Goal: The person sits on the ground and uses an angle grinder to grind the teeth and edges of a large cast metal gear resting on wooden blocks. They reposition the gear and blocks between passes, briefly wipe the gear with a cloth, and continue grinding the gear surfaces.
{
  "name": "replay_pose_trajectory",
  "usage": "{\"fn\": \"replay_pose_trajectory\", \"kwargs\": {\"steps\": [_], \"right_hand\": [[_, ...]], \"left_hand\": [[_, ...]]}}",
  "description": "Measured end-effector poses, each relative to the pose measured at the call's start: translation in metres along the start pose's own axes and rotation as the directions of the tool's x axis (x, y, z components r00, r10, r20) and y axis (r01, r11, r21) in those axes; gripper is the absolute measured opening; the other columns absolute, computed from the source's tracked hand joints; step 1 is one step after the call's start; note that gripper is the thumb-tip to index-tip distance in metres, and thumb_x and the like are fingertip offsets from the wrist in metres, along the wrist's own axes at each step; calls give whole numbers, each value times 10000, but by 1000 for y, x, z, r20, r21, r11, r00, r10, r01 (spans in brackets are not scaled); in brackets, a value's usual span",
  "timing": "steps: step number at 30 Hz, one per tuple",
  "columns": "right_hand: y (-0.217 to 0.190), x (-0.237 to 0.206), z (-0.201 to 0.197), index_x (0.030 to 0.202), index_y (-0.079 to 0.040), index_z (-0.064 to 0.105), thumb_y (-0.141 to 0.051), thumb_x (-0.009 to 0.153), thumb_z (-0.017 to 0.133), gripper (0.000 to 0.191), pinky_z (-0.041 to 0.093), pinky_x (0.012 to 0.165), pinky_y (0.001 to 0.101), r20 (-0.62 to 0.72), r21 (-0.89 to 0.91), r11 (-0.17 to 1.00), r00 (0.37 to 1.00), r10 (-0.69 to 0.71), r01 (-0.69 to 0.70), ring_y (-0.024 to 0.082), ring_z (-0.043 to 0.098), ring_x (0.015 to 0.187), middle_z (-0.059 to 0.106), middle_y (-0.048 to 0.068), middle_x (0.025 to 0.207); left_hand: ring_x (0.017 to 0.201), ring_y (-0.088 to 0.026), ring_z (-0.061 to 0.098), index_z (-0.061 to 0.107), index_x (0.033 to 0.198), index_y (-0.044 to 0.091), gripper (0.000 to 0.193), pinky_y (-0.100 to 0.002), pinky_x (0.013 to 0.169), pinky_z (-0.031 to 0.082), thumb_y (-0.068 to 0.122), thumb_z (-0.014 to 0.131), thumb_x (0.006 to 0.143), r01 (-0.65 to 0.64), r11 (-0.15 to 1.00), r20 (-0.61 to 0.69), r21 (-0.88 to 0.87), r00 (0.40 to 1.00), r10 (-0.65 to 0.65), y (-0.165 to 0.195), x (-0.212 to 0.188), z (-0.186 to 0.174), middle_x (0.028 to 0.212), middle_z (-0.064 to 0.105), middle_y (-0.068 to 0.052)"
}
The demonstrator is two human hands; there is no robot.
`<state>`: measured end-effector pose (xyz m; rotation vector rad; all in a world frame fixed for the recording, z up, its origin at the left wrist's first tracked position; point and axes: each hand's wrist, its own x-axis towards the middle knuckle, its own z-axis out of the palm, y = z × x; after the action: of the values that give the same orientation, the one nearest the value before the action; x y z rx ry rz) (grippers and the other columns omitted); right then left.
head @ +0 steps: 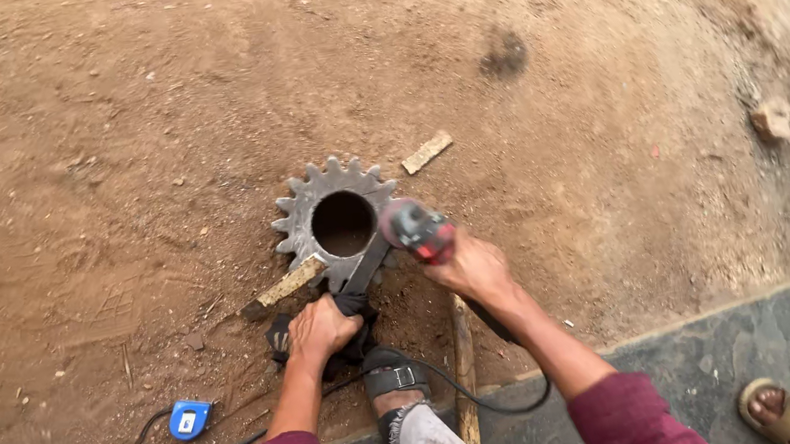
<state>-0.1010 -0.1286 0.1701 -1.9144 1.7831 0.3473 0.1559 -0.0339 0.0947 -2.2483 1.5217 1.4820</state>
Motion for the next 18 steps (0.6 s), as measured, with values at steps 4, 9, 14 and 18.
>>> {"fn": "replay_pose_trajectory", "kwargs": {"steps": [4,9,14,18], "right_hand": [[5,-12,-13,1222,71,545,-572,708,751,849,576,863,475,57,-59,995,995,80,-76,380,739,895,747,255,987],[0,-24,-25,1238,4,577,-550,717,740,778,543,924,498,81,6,992,989,126,-127,391,715,1006,731,242,1076],[-3,-27,-38,1270,-8,582,-519,682,801,809,538,944,489,89,76,983,983,158,-165,389,698,1047,724,239,1111],[-5,-19,-43,1291,-19,567,-508,687,781,806,566,927,460,156,57,979,970,185,-195,361,735,995,733,221,1096]], "left_hand": [[1140,-392,694,739,1140,27,603,-464,1001,540,456,701,717,25,1000,58,-1,998,-25,0,-1,1,1182,725,-243],[1150,-419,650,708,1165,36,646,-483,1001,515,478,746,694,31,999,-2,-39,1000,-31,-2,4,3,1180,692,-265],[1123,-397,696,756,1092,30,577,-469,983,554,463,694,716,-31,999,35,16,999,30,-10,7,0,1156,728,-251],[1116,-399,693,743,1095,26,568,-461,991,545,443,715,711,-40,997,74,68,997,35,-8,5,-3,1145,721,-272]]}}
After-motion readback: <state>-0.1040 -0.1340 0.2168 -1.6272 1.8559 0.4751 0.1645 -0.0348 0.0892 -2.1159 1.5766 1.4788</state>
